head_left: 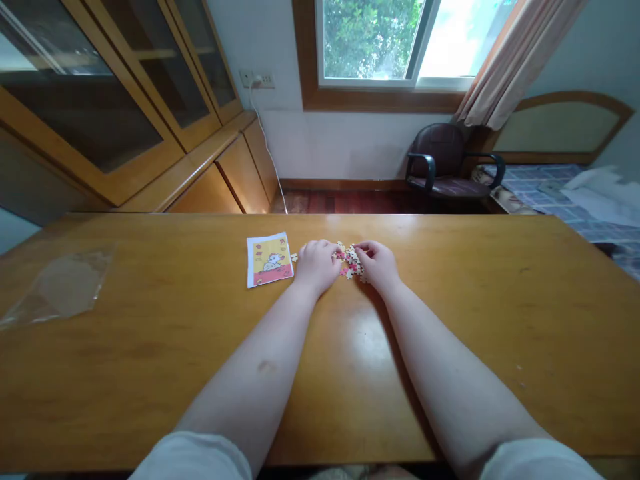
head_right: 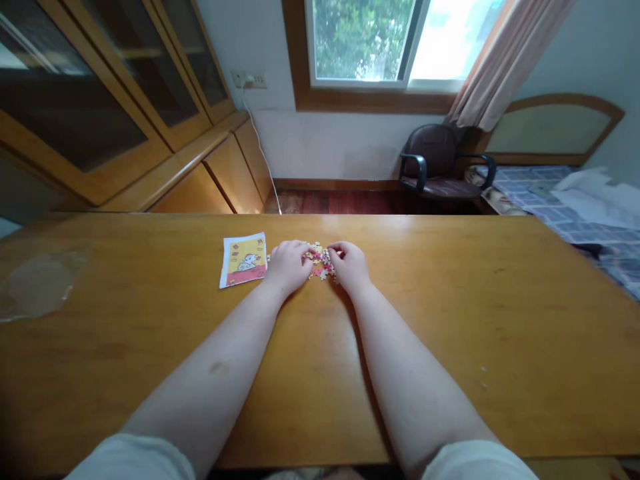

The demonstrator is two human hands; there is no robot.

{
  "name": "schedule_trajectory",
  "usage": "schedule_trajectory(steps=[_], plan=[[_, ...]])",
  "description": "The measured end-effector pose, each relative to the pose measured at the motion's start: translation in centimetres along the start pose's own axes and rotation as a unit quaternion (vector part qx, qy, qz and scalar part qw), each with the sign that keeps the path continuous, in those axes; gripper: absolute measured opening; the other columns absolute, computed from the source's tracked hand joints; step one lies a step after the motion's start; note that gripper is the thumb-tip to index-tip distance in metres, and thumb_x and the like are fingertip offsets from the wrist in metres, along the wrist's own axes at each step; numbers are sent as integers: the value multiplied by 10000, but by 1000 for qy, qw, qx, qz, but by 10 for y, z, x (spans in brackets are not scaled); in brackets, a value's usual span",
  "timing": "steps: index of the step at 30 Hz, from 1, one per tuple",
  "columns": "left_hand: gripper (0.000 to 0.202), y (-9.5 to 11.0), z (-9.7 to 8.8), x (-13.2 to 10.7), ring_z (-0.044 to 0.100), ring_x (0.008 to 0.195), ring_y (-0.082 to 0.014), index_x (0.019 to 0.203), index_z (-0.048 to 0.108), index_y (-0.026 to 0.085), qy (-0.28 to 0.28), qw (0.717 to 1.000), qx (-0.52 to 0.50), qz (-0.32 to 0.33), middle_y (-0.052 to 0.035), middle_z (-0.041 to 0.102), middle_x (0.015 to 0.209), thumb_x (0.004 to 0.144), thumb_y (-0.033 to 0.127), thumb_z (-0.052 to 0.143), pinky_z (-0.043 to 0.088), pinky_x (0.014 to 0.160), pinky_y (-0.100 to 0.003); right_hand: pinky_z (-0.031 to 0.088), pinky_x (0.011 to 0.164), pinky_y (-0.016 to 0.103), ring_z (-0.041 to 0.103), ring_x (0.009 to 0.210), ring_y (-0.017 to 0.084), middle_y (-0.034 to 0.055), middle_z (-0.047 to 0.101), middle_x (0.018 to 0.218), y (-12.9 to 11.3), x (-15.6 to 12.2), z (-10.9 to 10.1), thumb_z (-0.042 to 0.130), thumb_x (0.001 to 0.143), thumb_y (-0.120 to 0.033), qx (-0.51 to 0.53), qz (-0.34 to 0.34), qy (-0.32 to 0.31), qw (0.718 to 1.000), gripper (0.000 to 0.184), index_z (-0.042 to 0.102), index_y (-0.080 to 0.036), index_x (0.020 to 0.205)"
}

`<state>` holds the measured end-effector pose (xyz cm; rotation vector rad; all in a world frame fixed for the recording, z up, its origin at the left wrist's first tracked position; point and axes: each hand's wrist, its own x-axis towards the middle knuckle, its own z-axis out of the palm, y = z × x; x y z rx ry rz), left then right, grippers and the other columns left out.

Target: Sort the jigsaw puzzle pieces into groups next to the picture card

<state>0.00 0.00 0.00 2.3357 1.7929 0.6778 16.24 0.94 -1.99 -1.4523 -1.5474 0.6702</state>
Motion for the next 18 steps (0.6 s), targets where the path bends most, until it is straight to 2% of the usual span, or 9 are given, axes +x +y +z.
schedule_trajectory(steps=[4,7,11,13,16,18], plan=[[270,4,2,-6,506,1039,-265,1009,657,263,-39,997,28,55,-55,622,1045,758,297,566,363,948,-433,435,641,296,564,648,171,30,650,704,4,3,-1,525,771,-332,-30,20,34,999,246,703,-175,836],[285,3,4,-8,497,1051,-264,1039,648,266,-62,995,23,78,-52,618,1049,776,318,550,364,952,-433,451,709,320,584,734,193,54,667,788,7,4,0,523,763,-320,-42,37,49,997,247,696,-169,855],[199,2,5,-5,516,1013,-248,928,670,253,-82,993,7,88,-53,633,988,773,274,546,383,940,-406,445,845,351,599,897,217,85,679,930,11,6,0,519,776,-316,-54,24,70,996,251,687,-160,879],[225,0,5,-2,511,1054,-247,966,666,251,-49,998,10,47,-59,631,1045,786,301,540,375,967,-397,430,896,358,591,975,225,99,678,988,12,7,0,496,808,-334,-63,30,71,995,286,683,-151,922],[418,-9,6,2,434,1221,-281,1199,582,204,28,993,53,-106,-114,539,1287,847,394,459,319,1046,-417,401,963,364,563,1085,230,124,657,1109,11,6,1,452,858,-366,-102,33,21,994,375,652,-127,1066],[551,-15,9,4,354,1310,-326,1325,481,176,3,980,78,-182,-151,437,1405,859,465,420,268,1080,-466,331,1041,396,493,1203,241,143,586,1258,10,4,3,453,871,-394,-160,16,-30,987,445,592,-118,1192]])
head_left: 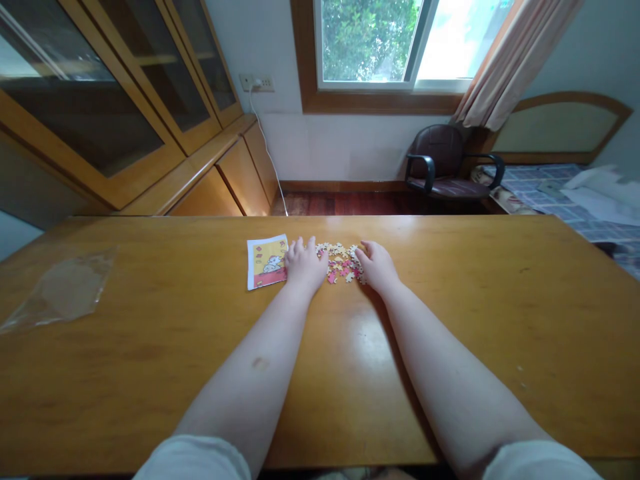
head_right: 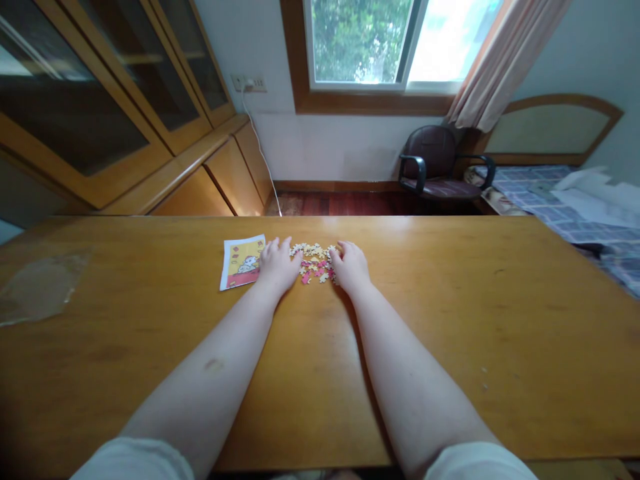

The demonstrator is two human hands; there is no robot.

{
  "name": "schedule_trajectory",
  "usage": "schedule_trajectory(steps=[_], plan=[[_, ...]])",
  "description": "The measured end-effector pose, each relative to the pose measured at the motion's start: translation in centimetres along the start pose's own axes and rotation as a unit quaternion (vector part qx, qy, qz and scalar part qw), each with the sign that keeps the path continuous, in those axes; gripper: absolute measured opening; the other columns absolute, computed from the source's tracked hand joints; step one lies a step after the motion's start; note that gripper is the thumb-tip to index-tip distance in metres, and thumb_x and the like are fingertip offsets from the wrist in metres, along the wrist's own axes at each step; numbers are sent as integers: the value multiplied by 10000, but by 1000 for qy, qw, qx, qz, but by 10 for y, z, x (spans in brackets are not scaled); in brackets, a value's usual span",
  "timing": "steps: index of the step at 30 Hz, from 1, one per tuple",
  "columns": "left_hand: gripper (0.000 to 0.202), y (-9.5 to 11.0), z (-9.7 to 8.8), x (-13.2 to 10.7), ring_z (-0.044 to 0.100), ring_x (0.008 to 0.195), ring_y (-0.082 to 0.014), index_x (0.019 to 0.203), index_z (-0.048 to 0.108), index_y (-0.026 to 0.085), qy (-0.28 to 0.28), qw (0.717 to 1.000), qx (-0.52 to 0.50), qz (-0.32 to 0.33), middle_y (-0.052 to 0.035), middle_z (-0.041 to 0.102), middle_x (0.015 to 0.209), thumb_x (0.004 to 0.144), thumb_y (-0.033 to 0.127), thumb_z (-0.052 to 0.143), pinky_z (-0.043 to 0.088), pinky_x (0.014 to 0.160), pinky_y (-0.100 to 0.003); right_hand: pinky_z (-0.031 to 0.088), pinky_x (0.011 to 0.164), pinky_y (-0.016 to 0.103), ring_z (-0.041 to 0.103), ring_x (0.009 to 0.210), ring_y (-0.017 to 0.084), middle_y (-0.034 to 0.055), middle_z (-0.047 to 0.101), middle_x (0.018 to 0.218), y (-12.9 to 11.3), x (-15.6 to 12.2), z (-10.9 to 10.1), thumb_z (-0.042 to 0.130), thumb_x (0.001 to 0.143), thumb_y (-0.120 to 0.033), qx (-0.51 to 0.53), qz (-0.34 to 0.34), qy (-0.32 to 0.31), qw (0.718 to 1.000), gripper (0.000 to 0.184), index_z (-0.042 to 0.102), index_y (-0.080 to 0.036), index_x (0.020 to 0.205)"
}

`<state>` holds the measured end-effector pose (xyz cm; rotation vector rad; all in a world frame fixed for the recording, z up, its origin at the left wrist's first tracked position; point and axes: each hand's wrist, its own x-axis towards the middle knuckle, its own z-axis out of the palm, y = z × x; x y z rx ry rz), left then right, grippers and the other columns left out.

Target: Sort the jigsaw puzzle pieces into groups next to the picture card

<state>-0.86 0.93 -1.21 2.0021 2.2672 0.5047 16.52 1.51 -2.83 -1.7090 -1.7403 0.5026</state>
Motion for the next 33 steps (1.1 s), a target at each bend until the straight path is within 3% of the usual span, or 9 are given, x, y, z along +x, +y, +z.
schedule_trajectory(steps=[3,6,11,18,21,24,26,29,33], plan=[[633,-3,7,2,284,1362,-350,1377,419,163,-69,997,16,-6,-171,365,1461,854,519,411,221,1100,-504,186,1120,464,326,1350,265,148,411,1436,-5,-6,1,511,839,-486,-84,-47,-74,993,627,452,-132,1353],[632,-1,12,1,261,1380,-330,1385,400,165,-90,994,5,55,-168,353,1472,854,505,434,209,1112,-494,149,1134,475,274,1378,274,146,345,1476,-8,-10,2,584,776,-548,-114,-110,-132,979,787,367,-140,1413],[549,2,13,0,334,1352,-283,1364,404,150,-91,984,-47,148,-170,412,1434,870,383,460,237,1110,-468,223,1113,474,384,1317,261,132,429,1427,-7,-10,5,597,802,-485,-106,-145,-119,976,652,445,-182,1358],[652,0,8,5,287,1368,-337,1406,328,104,-46,997,-63,-8,-240,339,1456,886,496,364,225,1093,-527,280,1092,439,449,1258,250,128,518,1347,-6,-9,4,622,789,-449,-84,-146,-101,980,587,509,-179,1298],[722,0,8,3,207,1391,-374,1417,317,75,-44,998,-36,-25,-264,275,1478,868,543,361,188,1096,-559,228,1110,468,381,1315,266,141,461,1397,-9,-11,3,584,799,-501,-98,-118,-104,983,655,454,-174,1352],[733,0,13,0,143,1411,-360,1437,300,123,-73,995,-22,57,-207,219,1519,856,561,389,146,1120,-539,146,1115,531,249,1380,324,181,330,1475,-10,-14,5,568,767,-593,-139,-97,-107,980,817,361,-141,1416],[671,0,15,-1,177,1409,-332,1435,310,167,-102,987,-20,123,-162,247,1522,871,521,396,142,1128,-527,128,1116,533,220,1389,332,186,306,1486,-10,-16,7,553,772,-603,-156,-110,-116,975,848,324,-126,1434],[524,2,16,-3,288,1370,-286,1392,375,196,-115,976,-23,183,-114,364,1476,903,385,393,184,1124,-507,183,1114,475,297,1361,295,155,371,1459,-10,-16,9,522,818,-557,-152,-146,-121,970,755,345,-141,1423],[381,6,12,-4,466,1201,-234,1256,498,184,-87,972,-45,214,-86,540,1311,889,258,428,347,1040,-394,333,1024,405,453,1229,277,152,504,1345,-13,-16,9,499,856,-492,-144,-184,-107,966,629,424,-132,1367]])
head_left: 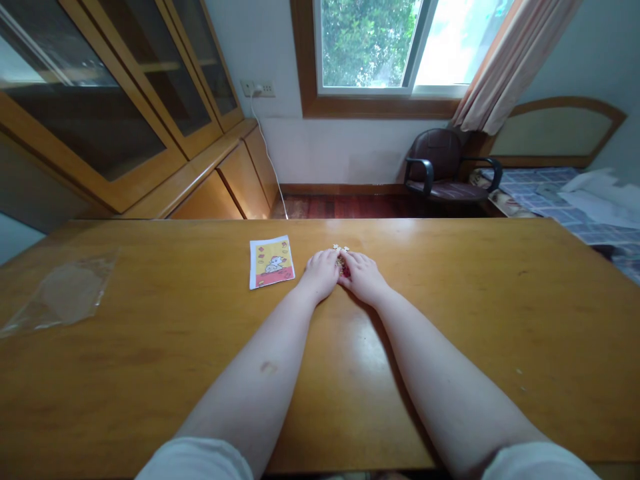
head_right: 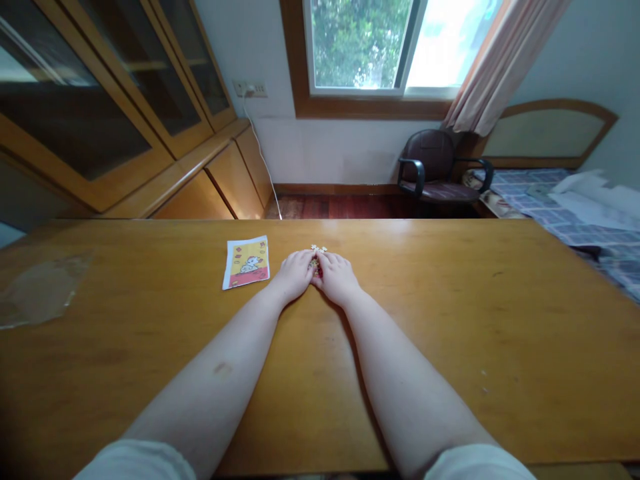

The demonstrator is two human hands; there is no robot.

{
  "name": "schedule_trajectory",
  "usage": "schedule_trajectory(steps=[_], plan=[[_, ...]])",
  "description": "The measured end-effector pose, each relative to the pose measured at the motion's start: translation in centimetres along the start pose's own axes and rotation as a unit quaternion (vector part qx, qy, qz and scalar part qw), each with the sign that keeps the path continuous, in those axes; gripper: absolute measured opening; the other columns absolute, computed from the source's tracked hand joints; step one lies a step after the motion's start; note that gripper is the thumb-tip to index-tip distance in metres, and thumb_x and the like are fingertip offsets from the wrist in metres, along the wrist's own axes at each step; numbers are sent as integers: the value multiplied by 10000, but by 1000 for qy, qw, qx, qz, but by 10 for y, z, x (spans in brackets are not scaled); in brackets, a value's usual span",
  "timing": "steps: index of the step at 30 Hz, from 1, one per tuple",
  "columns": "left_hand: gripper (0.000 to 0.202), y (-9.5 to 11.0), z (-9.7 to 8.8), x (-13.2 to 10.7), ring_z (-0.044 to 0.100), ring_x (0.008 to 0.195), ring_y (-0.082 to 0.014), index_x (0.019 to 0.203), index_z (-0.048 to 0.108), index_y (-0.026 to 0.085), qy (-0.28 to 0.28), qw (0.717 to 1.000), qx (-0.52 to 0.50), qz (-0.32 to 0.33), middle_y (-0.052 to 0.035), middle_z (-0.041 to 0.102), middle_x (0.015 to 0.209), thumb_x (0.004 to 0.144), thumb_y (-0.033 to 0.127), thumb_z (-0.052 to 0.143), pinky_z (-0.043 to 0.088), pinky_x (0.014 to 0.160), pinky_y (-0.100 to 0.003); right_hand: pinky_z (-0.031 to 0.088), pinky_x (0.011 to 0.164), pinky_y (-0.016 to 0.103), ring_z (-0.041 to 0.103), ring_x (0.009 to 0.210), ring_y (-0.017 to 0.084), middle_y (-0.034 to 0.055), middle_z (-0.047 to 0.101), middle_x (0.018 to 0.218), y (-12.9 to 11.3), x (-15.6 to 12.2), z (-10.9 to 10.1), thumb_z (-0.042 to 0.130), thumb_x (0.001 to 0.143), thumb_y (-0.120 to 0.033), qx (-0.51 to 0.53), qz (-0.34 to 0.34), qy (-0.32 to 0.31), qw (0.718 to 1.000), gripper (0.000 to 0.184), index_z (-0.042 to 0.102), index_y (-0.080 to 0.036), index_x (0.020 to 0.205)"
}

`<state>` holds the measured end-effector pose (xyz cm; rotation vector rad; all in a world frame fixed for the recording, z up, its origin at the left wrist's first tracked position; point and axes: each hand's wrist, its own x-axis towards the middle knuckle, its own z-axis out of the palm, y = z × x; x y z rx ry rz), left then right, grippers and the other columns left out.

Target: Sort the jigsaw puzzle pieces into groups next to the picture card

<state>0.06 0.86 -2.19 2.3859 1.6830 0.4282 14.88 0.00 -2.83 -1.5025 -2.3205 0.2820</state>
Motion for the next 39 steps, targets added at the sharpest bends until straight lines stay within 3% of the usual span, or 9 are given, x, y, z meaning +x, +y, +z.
schedule_trajectory(steps=[5,13,18,22,29,31,34,37,39], plan=[[207,2,-4,0,545,1010,-227,1015,586,177,-1,1000,-5,7,-95,617,1079,888,243,436,436,877,-352,402,918,372,559,1046,256,143,619,1134,-3,0,-3,522,855,-467,0,-2,13,1000,459,561,-155,1188],[212,2,-8,0,595,776,-204,833,576,202,0,997,-69,-31,-58,630,832,905,295,399,435,693,-309,425,718,294,602,789,201,75,665,853,-1,-1,-6,550,849,-428,25,22,25,999,250,619,-192,891],[273,0,-12,3,589,791,-176,805,577,193,103,971,-207,-61,-36,635,794,919,330,370,443,711,-284,421,633,258,569,674,157,22,641,749,3,2,-7,568,821,-420,182,89,89,975,229,611,-198,854],[331,-3,-12,1,587,724,-155,811,588,186,111,947,-290,-83,-15,642,759,922,389,351,447,664,-261,435,611,253,541,608,140,-11,608,659,1,2,-8,543,814,-453,320,88,113,937,267,611,-195,818],[373,-4,-14,1,615,801,-167,833,625,182,103,945,-300,-77,-35,683,848,923,386,326,472,731,-273,467,717,270,594,743,160,18,644,754,6,3,-10,490,842,-481,388,90,165,902,334,629,-180,803],[376,-5,-14,1,612,907,-186,893,643,184,103,963,-243,-59,-53,686,930,926,380,323,468,820,-302,470,752,291,605,782,174,35,658,785,10,4,-9,449,864,-484,347,111,179,914,361,635,-178,825],[390,-4,-10,1,501,1184,-237,1137,607,195,79,989,-118,-43,-95,589,1252,917,405,363,369,1015,-387,449,873,340,604,966,210,91,677,1004,14,5,-7,415,888,-473,249,131,150,948,393,642,-172,999],[531,-2,-3,0,300,1365,-278,1367,421,216,7,998,-33,-52,-109,335,1492,907,473,361,218,1112,-481,301,1064,418,445,1261,243,124,526,1341,12,3,-7,412,903,-440,159,101,70,980,483,505,-172,1294],[548,-2,1,-1,240,1396,-273,1411,352,234,-32,999,-13,-35,-94,294,1515,917,471,323,138,1130,-525,172,1121,477,320,1356,258,102,425,1436,10,1,-7,416,908,-439,118,74,10,990,537,406,-196,1387]])
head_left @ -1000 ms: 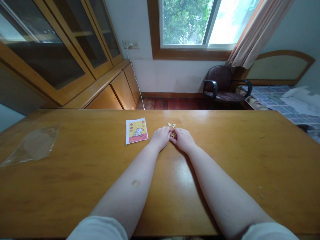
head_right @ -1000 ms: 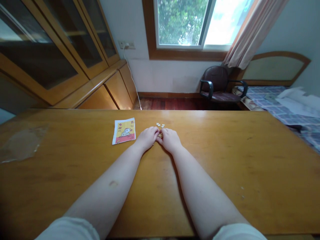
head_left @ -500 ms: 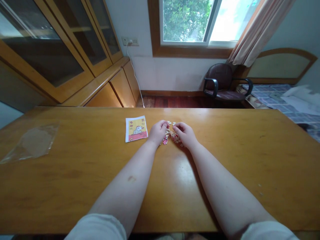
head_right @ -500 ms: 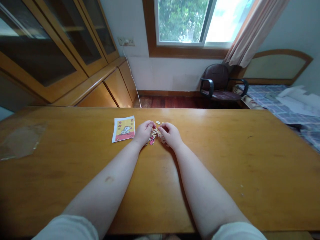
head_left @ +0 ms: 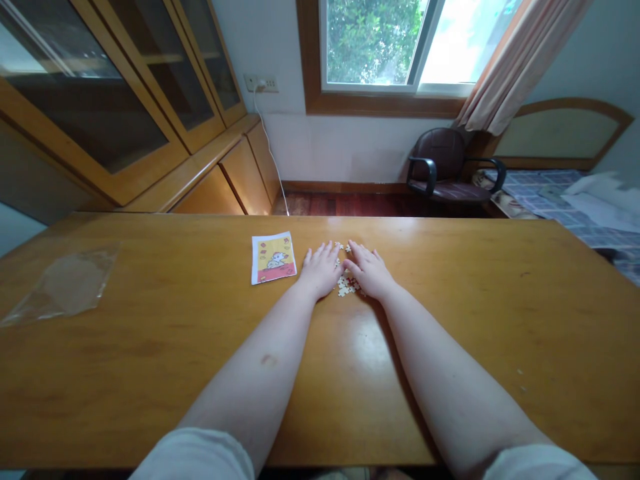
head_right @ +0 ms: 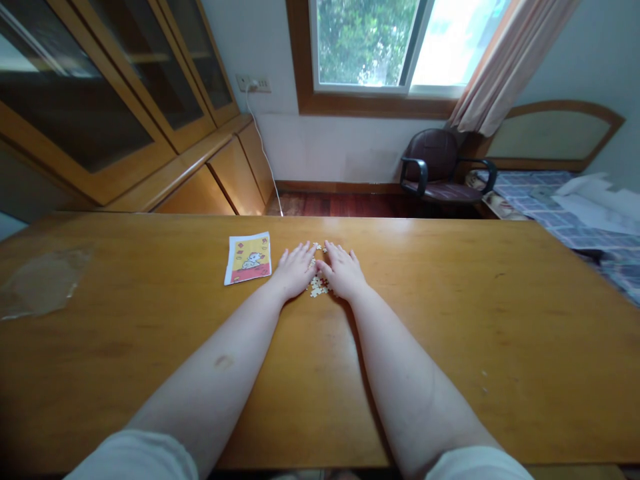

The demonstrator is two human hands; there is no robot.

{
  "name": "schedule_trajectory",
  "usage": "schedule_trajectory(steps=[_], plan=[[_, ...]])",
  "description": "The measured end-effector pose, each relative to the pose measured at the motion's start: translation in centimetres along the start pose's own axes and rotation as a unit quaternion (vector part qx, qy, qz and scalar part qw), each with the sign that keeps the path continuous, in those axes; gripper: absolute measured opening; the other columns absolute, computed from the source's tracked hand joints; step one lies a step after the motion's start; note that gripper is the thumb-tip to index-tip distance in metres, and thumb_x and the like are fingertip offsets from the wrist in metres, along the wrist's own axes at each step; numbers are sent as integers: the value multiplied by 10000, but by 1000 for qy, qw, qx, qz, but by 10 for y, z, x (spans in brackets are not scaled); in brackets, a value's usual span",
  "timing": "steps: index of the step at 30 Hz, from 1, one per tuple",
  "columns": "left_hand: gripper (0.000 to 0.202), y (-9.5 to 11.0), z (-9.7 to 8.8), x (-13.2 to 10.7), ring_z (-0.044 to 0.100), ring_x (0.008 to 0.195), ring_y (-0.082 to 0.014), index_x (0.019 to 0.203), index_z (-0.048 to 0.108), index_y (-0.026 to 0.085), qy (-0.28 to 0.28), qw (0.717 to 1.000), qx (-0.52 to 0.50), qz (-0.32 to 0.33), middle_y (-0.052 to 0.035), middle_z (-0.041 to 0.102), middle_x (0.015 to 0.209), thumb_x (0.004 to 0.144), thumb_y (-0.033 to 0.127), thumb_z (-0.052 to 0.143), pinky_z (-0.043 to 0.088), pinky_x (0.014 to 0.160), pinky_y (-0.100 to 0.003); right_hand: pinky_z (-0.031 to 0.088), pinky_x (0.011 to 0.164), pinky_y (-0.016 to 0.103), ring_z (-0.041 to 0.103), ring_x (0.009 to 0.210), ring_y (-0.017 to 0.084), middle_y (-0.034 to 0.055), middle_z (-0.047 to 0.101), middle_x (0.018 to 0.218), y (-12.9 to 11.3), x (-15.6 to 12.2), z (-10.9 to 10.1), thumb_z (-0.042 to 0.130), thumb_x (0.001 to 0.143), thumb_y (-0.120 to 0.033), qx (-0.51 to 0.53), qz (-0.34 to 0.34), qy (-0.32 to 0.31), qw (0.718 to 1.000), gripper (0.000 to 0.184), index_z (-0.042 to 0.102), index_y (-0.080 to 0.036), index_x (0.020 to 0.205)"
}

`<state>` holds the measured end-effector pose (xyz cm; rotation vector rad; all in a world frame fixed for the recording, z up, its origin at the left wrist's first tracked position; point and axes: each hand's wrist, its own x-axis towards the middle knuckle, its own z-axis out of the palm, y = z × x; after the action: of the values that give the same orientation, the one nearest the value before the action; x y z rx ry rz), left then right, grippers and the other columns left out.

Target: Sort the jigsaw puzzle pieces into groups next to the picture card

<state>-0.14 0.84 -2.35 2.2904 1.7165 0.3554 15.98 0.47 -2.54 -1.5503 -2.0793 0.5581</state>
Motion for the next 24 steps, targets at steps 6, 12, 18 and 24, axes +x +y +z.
schedule_trajectory(steps=[6,12,18,24], plan=[[480,2,-1,-1,399,1303,-235,1283,469,212,10,999,-31,30,-86,492,1379,920,481,308,170,1132,-516,267,1084,458,500,1209,216,72,586,1282,-1,1,1,357,939,-423,29,-14,0,999,429,504,-221,1287],[571,4,-1,-2,195,1412,-249,1432,276,183,-31,999,-1,36,-95,254,1530,928,451,277,90,1145,-525,278,1087,428,434,1277,234,116,504,1367,-1,3,4,418,910,-412,30,-26,0,999,506,438,-175,1357],[518,7,-3,-3,351,1326,-247,1355,389,216,-16,999,-8,36,-84,457,1408,921,484,299,131,1140,-516,278,1084,441,520,1190,219,98,595,1262,-1,2,5,390,920,-413,84,-11,20,996,453,500,-194,1301],[526,4,-6,-3,392,1287,-259,1345,402,224,42,999,-10,9,-93,474,1382,898,500,381,184,1125,-509,441,920,346,598,1045,209,92,663,1112,6,5,1,399,888,-464,199,51,124,971,416,612,-186,1112]])
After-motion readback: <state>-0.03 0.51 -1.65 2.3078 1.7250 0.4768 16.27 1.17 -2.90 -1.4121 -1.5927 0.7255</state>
